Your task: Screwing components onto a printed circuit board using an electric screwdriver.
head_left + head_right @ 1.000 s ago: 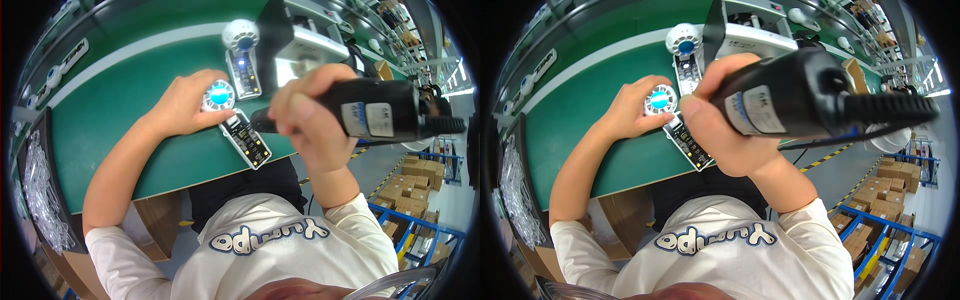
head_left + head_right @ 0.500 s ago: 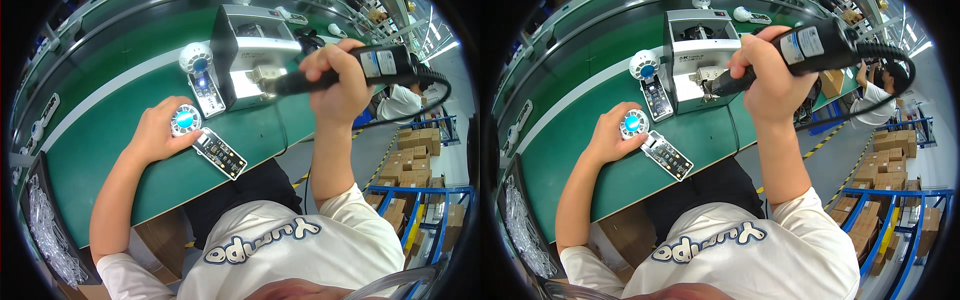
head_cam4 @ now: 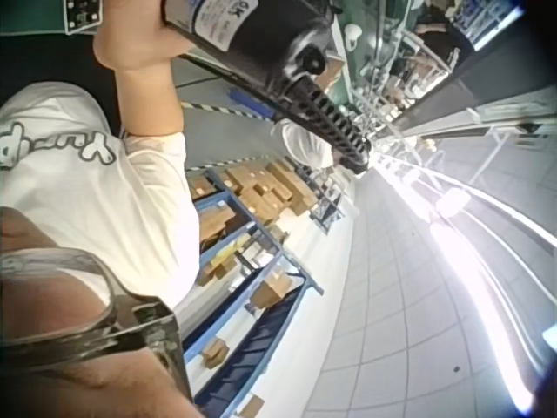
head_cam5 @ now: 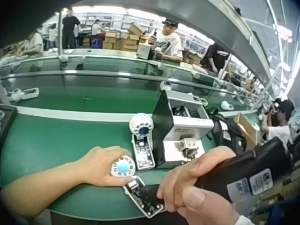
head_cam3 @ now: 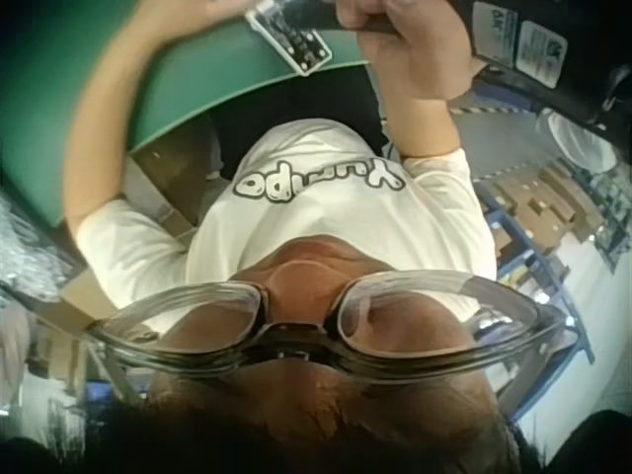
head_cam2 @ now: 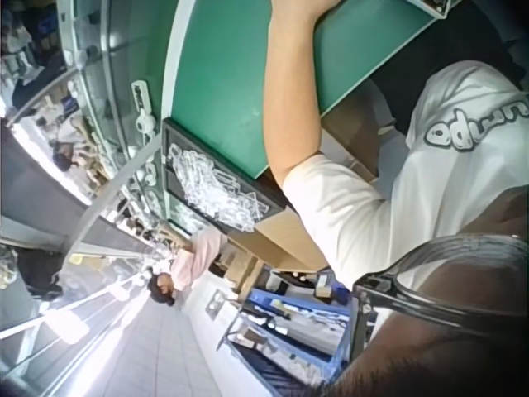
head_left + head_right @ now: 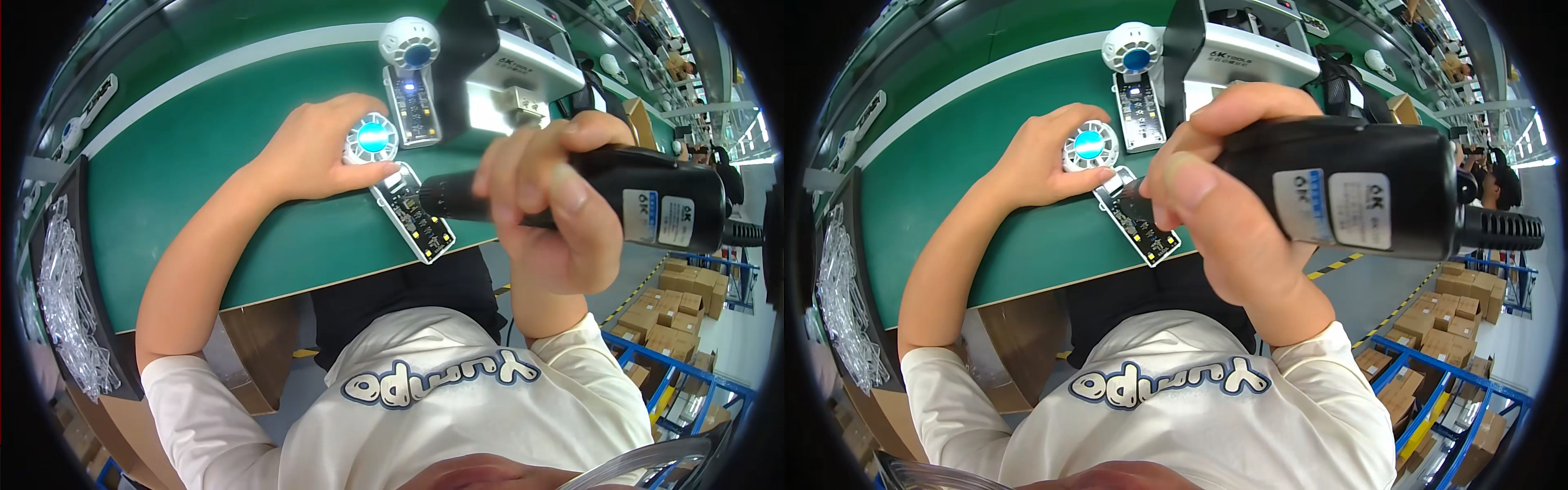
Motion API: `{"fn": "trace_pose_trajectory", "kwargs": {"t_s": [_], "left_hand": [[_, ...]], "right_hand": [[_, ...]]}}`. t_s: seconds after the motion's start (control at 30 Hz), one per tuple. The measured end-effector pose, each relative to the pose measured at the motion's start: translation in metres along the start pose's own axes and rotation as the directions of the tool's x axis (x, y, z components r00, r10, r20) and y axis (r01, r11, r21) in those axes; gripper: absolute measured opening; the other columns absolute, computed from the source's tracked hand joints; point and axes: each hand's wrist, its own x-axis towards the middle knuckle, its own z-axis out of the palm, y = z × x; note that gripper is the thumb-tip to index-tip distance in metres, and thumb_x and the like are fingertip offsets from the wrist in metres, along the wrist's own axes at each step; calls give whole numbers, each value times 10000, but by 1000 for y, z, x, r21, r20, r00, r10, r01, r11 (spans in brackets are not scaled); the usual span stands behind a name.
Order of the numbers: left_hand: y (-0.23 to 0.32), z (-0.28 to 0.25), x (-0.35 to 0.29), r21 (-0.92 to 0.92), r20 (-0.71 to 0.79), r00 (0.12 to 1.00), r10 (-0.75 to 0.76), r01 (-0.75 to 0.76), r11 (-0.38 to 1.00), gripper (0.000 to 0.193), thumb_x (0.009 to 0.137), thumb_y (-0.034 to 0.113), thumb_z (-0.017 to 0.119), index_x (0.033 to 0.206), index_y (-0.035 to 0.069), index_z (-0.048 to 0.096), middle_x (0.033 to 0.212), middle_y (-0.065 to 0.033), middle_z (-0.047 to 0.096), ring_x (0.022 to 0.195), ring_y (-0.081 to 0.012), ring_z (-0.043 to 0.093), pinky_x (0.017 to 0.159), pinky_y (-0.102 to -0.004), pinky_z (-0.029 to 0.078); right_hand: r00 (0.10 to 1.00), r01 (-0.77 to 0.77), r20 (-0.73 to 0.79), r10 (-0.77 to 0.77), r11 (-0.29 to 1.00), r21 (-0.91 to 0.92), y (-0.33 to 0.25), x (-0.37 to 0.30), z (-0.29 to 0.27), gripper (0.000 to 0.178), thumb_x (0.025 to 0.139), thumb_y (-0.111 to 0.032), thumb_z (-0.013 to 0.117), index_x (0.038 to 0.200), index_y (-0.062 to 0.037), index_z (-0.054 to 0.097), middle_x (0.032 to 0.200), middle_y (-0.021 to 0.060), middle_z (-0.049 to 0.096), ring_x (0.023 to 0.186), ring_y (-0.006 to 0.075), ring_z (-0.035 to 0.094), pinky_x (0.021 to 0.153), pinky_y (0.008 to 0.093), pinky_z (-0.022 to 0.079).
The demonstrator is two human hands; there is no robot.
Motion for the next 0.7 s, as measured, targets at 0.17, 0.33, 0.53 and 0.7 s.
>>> {"fn": "trace_pose_trajectory", "kwargs": {"t_s": [0.17, 0.33, 0.53, 0.7], "left_hand": [[-4, 1, -2, 16, 2, 1000, 25, -25, 1000, 533, 730, 336, 789, 1128, 34, 605, 1015, -153, 666, 862, -334, 670, 748, -392, 535], [-6, 2, -2, 20, 12, 1000, 22, -23, 1000, 526, 723, 310, 792, 1129, 39, 598, 1003, -148, 661, 854, -326, 668, 740, -387, 535], [-7, 3, 1, 6, -5, 1000, 16, -16, 1000, 526, 727, 316, 790, 1129, 35, 600, 1000, -151, 660, 857, -330, 667, 747, -386, 533], [-6, 1, 1, -7, 13, 1000, 19, -19, 1000, 529, 723, 311, 787, 1133, 30, 603, 1004, -158, 661, 863, -331, 671, 754, -382, 531]], "right_hand": [[999, -41, 33, 43, 998, -54, 6, -1, 7, 353, 873, -115, 522, 1213, -28, 482, 753, 63, 534, 589, 176, 520, 657, 385, 474], [996, -79, 36, 80, 997, -13, 2, -2, 9, 338, 871, -111, 535, 1195, -33, 477, 750, 63, 535, 588, 175, 521, 664, 386, 478], [993, -96, 61, 99, 994, -56, 7, 4, 9, 312, 860, -105, 541, 1158, -27, 489, 748, 63, 533, 583, 171, 518, 666, 384, 475], [978, -198, 40, 202, 976, -94, 3, 11, -1, 316, 844, -93, 531, 1150, -18, 502, 732, 61, 528, 577, 173, 512, 670, 383, 475]]}}
